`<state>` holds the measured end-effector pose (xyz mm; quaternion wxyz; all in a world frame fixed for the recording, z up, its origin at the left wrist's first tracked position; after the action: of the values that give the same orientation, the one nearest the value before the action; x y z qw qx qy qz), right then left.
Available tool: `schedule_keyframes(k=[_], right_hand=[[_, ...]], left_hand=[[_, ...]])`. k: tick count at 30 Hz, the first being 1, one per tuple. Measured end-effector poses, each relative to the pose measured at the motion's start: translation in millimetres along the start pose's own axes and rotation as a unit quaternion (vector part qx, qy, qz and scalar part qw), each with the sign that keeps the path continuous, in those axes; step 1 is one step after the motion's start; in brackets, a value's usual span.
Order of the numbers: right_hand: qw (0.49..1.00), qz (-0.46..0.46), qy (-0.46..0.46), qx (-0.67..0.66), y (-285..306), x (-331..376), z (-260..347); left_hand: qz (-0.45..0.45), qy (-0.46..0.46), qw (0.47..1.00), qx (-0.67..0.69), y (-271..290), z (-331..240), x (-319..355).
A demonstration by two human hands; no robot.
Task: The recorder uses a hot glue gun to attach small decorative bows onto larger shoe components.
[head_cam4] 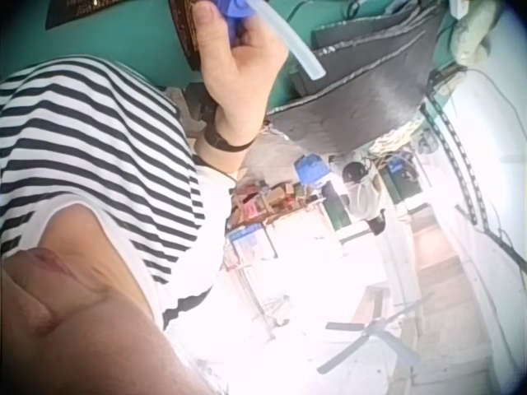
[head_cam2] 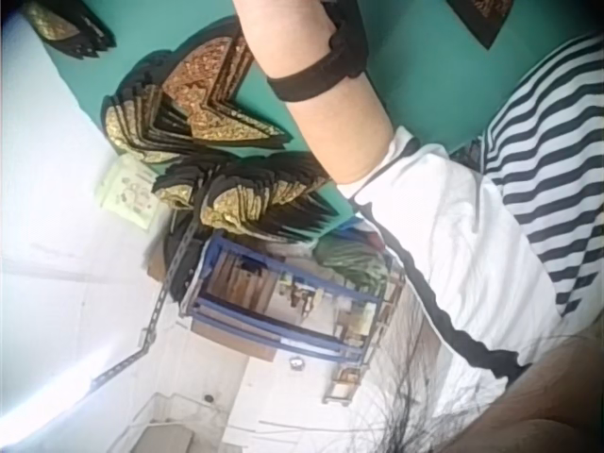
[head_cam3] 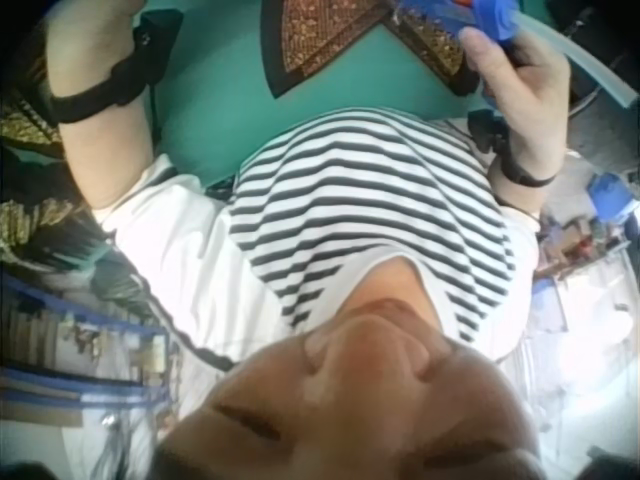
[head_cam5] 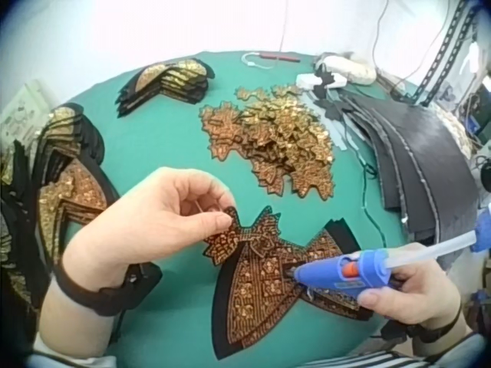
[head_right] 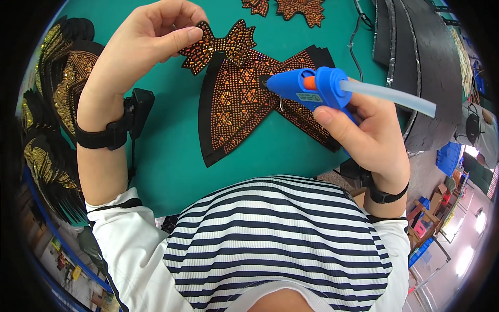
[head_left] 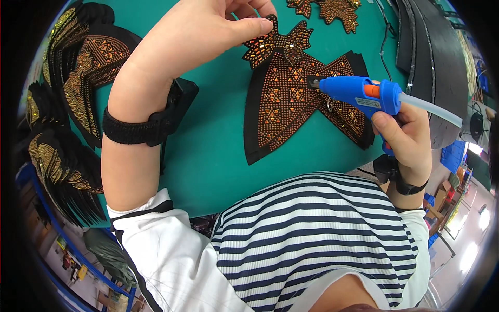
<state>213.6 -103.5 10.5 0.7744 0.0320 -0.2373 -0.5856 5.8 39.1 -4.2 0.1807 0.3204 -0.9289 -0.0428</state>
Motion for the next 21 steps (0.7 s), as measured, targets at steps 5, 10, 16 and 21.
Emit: schedule_keyframes(k=[5,10,16,21], right_hand=[[0.998,-0.014,0.005,-0.062,7.7,0.3,1.4],[0.985,-0.107,0.027,-0.129,40.2,14.3,-8.0],[0.955,-0.144,0.110,-0.235,56.5,20.2,-37.3],[0.953,-0.138,0.100,-0.251,62.0,22.2,-53.2]], left_hand=[[0.010,-0.028,0.999,-0.017,-3.1,3.9,0.7],[0.039,-0.050,0.997,-0.039,-14.5,6.5,-3.7],[0.112,-0.013,0.994,0.016,-52.1,4.2,-12.8],[0.083,0.032,0.995,-0.041,-78.9,11.6,-24.3]])
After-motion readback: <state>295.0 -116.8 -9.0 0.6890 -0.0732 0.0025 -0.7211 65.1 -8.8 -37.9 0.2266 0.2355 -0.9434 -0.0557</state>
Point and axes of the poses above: each hand's wrist, its own x-axis away from the middle knuckle, its own y-axis out of the back of the hand, z = x × y, the point moved 5 cm from there along -x, towards the middle knuckle, and after that the axes turned 9 degrees about z, right-handed, at the moved point
